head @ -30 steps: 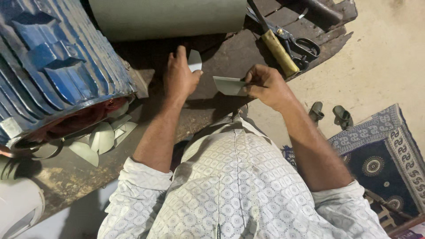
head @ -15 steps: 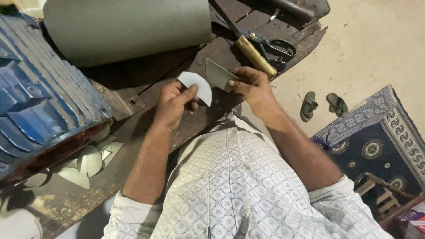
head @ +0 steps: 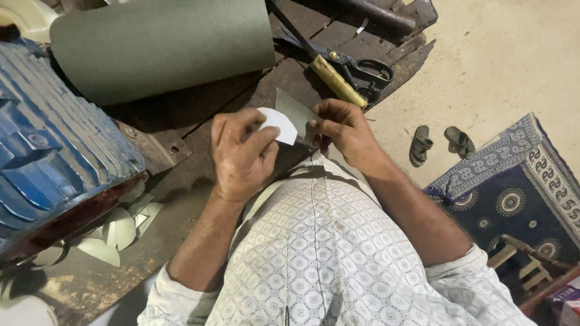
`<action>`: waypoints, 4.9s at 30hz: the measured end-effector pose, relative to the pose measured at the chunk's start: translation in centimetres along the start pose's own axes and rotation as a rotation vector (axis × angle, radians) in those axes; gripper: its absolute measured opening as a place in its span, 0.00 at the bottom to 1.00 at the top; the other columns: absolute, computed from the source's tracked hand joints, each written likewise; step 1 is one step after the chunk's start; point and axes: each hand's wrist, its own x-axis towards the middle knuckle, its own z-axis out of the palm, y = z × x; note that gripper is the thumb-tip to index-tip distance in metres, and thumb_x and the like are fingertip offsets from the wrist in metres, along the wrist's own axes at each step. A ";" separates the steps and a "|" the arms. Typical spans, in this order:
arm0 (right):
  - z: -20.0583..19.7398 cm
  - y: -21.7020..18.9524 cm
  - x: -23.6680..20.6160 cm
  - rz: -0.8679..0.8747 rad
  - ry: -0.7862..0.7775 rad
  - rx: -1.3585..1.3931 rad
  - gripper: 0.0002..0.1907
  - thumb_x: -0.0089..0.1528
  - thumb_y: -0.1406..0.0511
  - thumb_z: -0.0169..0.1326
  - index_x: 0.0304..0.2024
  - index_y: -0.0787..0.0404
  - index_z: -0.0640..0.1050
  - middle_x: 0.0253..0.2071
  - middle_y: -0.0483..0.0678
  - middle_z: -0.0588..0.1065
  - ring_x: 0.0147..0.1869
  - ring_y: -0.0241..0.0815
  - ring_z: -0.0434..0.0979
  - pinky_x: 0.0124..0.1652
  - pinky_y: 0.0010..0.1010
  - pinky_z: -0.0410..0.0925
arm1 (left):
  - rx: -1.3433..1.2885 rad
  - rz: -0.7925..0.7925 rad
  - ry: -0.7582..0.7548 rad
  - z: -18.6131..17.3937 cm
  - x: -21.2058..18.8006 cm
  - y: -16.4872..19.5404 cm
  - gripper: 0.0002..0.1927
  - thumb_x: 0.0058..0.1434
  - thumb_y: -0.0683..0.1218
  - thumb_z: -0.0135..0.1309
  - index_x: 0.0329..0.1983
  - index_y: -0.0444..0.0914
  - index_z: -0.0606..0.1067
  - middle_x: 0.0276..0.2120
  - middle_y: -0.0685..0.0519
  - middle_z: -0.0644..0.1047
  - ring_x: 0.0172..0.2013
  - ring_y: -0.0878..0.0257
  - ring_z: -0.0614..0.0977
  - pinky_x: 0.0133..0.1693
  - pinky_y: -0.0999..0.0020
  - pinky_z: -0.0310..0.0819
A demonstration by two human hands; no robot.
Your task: The person uses a knife to cut a piece of gray material on a workbench, then uses scissors to trim the edges of the cut piece. The person also handles a roll of gray material and a template.
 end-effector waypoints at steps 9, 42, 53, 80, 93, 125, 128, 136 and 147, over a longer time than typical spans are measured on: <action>0.4 -0.4 -2.3 -0.025 -0.086 0.050 0.06 0.66 0.71 0.55 0.45 0.66 0.76 0.31 0.45 0.77 0.30 0.33 0.77 0.29 0.25 0.71 | -0.016 0.010 -0.053 0.5 -0.7 2.1 0.18 0.50 0.40 0.70 0.43 0.50 0.83 0.53 0.53 0.72 0.57 0.52 0.70 0.57 0.57 0.70; 3.1 0.6 -5.9 -0.092 -0.142 -0.317 0.16 0.66 0.71 0.56 0.56 0.71 0.76 0.36 0.46 0.79 0.31 0.31 0.76 0.31 0.24 0.72 | -0.988 -0.957 0.021 0.9 -4.9 3.4 0.11 0.68 0.46 0.59 0.38 0.31 0.77 0.21 0.54 0.77 0.18 0.70 0.75 0.22 0.74 0.71; 3.2 0.8 -5.7 -0.103 -0.143 -0.333 0.12 0.69 0.70 0.54 0.52 0.71 0.79 0.33 0.47 0.79 0.30 0.31 0.76 0.29 0.24 0.71 | -0.985 -0.961 -0.017 0.0 -4.2 3.7 0.13 0.71 0.47 0.54 0.36 0.31 0.78 0.22 0.54 0.77 0.20 0.71 0.77 0.23 0.74 0.73; 2.3 1.2 -4.2 -0.092 -0.215 -0.265 0.14 0.70 0.66 0.55 0.51 0.73 0.79 0.32 0.49 0.79 0.30 0.34 0.79 0.29 0.26 0.73 | -1.075 -1.040 -0.031 -0.2 -2.7 1.5 0.12 0.70 0.46 0.55 0.39 0.32 0.80 0.28 0.50 0.81 0.21 0.68 0.79 0.23 0.73 0.77; 2.5 0.3 -4.0 -0.100 -0.182 -0.305 0.13 0.69 0.66 0.55 0.49 0.71 0.78 0.32 0.47 0.78 0.31 0.31 0.77 0.30 0.25 0.72 | -0.941 -0.869 0.092 0.6 -3.4 2.5 0.12 0.71 0.47 0.56 0.42 0.32 0.80 0.29 0.54 0.80 0.24 0.70 0.80 0.25 0.76 0.75; 2.0 0.4 -2.3 -0.176 -0.097 -0.312 0.14 0.67 0.68 0.58 0.54 0.70 0.78 0.34 0.48 0.78 0.30 0.31 0.78 0.29 0.23 0.73 | -0.935 -0.800 0.176 1.2 -2.9 1.9 0.13 0.75 0.46 0.51 0.42 0.31 0.77 0.32 0.49 0.80 0.29 0.64 0.82 0.31 0.69 0.83; 1.9 0.3 -2.3 -0.175 -0.092 -0.314 0.13 0.68 0.68 0.57 0.53 0.70 0.79 0.33 0.48 0.78 0.30 0.32 0.79 0.28 0.23 0.73 | -0.923 -0.797 0.160 1.2 -2.9 1.9 0.12 0.75 0.46 0.51 0.41 0.31 0.77 0.31 0.49 0.80 0.28 0.65 0.82 0.31 0.69 0.83; 1.4 0.2 -2.1 -0.221 -0.089 -0.344 0.08 0.67 0.69 0.58 0.46 0.69 0.79 0.31 0.48 0.79 0.31 0.32 0.79 0.30 0.24 0.73 | -0.889 -0.655 0.112 0.9 -2.8 2.0 0.12 0.74 0.47 0.52 0.47 0.33 0.78 0.38 0.49 0.81 0.33 0.64 0.85 0.33 0.70 0.85; 0.4 -2.3 -3.6 -0.753 -0.144 -0.653 0.06 0.63 0.72 0.61 0.40 0.66 0.76 0.45 0.53 0.81 0.48 0.46 0.86 0.47 0.31 0.78 | -0.540 -0.209 0.061 -1.4 -2.6 3.5 0.04 0.71 0.42 0.57 0.44 0.37 0.81 0.42 0.51 0.81 0.38 0.66 0.84 0.35 0.78 0.81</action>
